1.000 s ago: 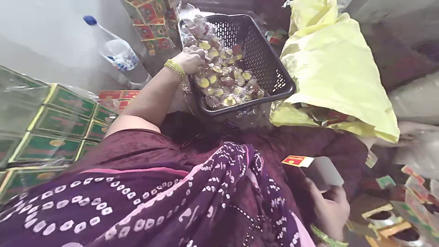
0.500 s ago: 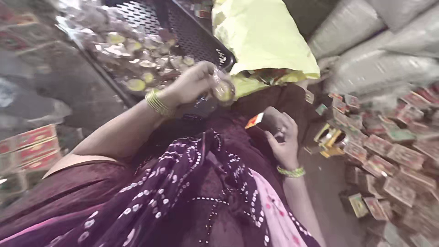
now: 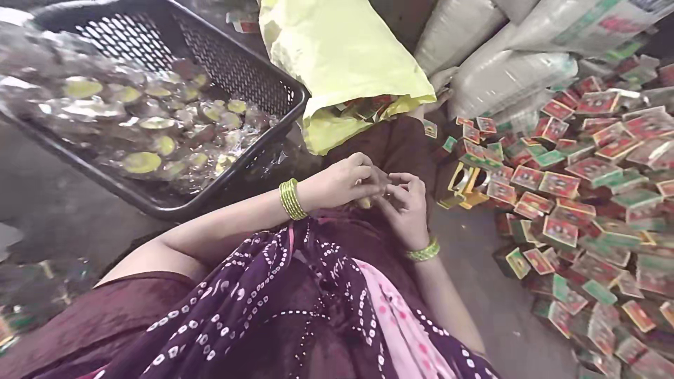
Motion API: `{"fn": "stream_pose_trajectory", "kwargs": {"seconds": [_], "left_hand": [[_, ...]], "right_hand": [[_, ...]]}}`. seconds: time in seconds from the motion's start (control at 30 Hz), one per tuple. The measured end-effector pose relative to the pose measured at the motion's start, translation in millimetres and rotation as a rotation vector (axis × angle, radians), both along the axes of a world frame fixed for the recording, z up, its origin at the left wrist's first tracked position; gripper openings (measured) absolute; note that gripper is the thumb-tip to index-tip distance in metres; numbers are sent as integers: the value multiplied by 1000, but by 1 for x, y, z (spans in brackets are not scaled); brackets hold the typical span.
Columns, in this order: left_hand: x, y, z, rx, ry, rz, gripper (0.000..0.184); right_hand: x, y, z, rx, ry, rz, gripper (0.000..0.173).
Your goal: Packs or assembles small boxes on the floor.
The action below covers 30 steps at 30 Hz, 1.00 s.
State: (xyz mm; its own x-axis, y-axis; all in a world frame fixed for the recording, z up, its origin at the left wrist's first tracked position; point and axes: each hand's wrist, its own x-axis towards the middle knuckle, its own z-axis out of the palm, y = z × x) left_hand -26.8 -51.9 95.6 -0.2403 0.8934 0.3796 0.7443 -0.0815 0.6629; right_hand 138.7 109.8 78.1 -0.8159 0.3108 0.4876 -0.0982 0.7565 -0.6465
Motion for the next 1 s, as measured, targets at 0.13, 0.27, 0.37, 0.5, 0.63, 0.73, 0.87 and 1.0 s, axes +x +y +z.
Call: {"fn": "stream_pose_trajectory", "kwargs": {"seconds": [0.13, 0.27, 0.37, 0.5, 0.63, 0.73, 0.87, 1.0], "left_hand": [[-11, -1, -19, 63, -174, 31, 48], [-9, -7, -31, 32, -535, -110, 65], [-4, -8, -37, 13, -720, -166, 53], [-7, -1, -54, -43, -598, -161, 61], [-5, 11, -67, -15, -334, -10, 65], [-8, 14, -68, 36, -301, 22, 61], [-9, 14, -63, 29, -305, -24, 60], [-13, 14, -68, 91, -358, -103, 50]], "right_hand": [[0, -4, 0, -170, -6, 83, 17], [-1, -5, -7, -257, 41, 86, 16], [-3, -6, -8, -387, 135, -31, 16], [-10, -5, -14, -332, 305, -171, 13], [-10, 2, -22, 28, 314, -239, 12], [-7, 4, -21, 202, 244, -237, 11], [-5, 1, -21, 388, 126, -228, 13], [-6, 5, -10, 435, -39, -218, 16]]}}
